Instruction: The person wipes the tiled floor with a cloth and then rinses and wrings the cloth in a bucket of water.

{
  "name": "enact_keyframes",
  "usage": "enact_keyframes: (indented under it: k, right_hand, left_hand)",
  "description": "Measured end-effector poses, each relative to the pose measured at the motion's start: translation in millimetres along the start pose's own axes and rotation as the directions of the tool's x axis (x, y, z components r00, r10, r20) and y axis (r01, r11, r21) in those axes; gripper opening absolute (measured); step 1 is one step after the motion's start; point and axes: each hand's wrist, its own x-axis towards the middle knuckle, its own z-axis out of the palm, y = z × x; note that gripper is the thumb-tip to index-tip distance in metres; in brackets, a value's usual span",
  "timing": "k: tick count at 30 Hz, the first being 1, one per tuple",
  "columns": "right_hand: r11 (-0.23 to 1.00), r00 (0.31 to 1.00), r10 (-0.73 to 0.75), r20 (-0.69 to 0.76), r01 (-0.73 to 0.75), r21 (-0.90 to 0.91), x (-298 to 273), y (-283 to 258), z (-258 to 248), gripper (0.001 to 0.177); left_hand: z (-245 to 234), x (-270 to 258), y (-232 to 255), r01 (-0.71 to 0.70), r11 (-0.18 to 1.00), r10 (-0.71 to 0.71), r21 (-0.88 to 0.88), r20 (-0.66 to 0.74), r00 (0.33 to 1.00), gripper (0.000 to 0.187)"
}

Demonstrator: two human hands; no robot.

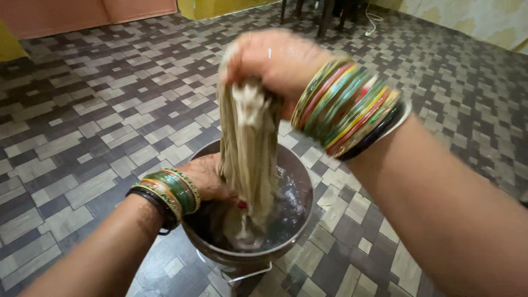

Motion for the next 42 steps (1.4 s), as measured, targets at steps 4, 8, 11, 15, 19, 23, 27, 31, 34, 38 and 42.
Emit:
enact_keyframes:
  k: [4, 8, 11, 15, 19, 23, 27, 31, 34, 38, 42]
  right_hand:
    - [0.98, 0.981, 0.135, -0.14, -0.111, 0.167, -5, -48, -10, 0.006]
    - [0.979, 0.962, 0.166, -0.215, -0.135, 0.152, -13, -55, -14, 0.008]
    - [0.96, 0.938, 0.246, -0.243, -0.27, -0.071, -17, -31, -14, 0.01]
    - [0.446, 0.821, 0.495, -0.284, -0.52, -0.728, -25, 29, -15, 0.039]
    - [0.361, 0.849, 0.513, -0.124, -0.345, -0.866, -33, 95, -3, 0.055]
    - [0.268, 0.682, 0.696, -0.223, -0.536, -0.801, -46, 112, 18, 0.053]
    - [0.138, 0.924, 0.367, -0.107, -0.168, -0.976, -52, 120, 36, 0.043]
    - [0.246, 0.834, 0.545, -0.082, -0.253, -0.936, -50, 119, 61, 0.037]
    - [0.139, 0.738, 0.671, -0.073, -0.222, -0.965, -51, 122, 72, 0.049]
    - [0.073, 0.648, 0.757, -0.086, -0.215, -0.974, -55, 159, 78, 0.081]
    - [0.152, 0.776, 0.601, 0.191, 0.124, -0.981, -62, 220, 74, 0.09]
  left_hand:
    - [-5, -1, 2, 0.211, 0.964, -0.201, 0.162, -0.075, 0.977, 0.066]
    - [-15, -2, 13, 0.339, 0.898, -0.313, 0.279, -0.134, 0.94, 0.043]
    - [-24, -7, 31, 0.401, 0.815, -0.356, 0.418, -0.185, 0.916, 0.052]
    - [-31, -20, 53, 0.338, 0.847, -0.279, 0.41, -0.197, 0.94, 0.055]
    - [-28, -26, 61, 0.308, 0.775, -0.201, 0.553, -0.247, 0.948, 0.077]
    - [-18, -24, 46, 0.146, 0.75, 0.03, 0.645, -0.254, 0.967, 0.08]
    - [-12, -10, 42, 0.24, 0.56, -0.04, 0.793, -0.263, 0.964, 0.068]
    - [-1, -3, 27, 0.238, 0.605, -0.138, 0.76, -0.194, 0.971, 0.049]
    - [14, 9, -3, 0.258, 0.609, -0.197, 0.75, -0.172, 0.965, 0.045]
    - [32, 34, -48, 0.173, 0.491, -0.212, 0.854, -0.075, 0.974, 0.051]
    - [42, 55, -72, 0.271, 0.605, -0.302, 0.749, -0.099, 0.948, 0.065]
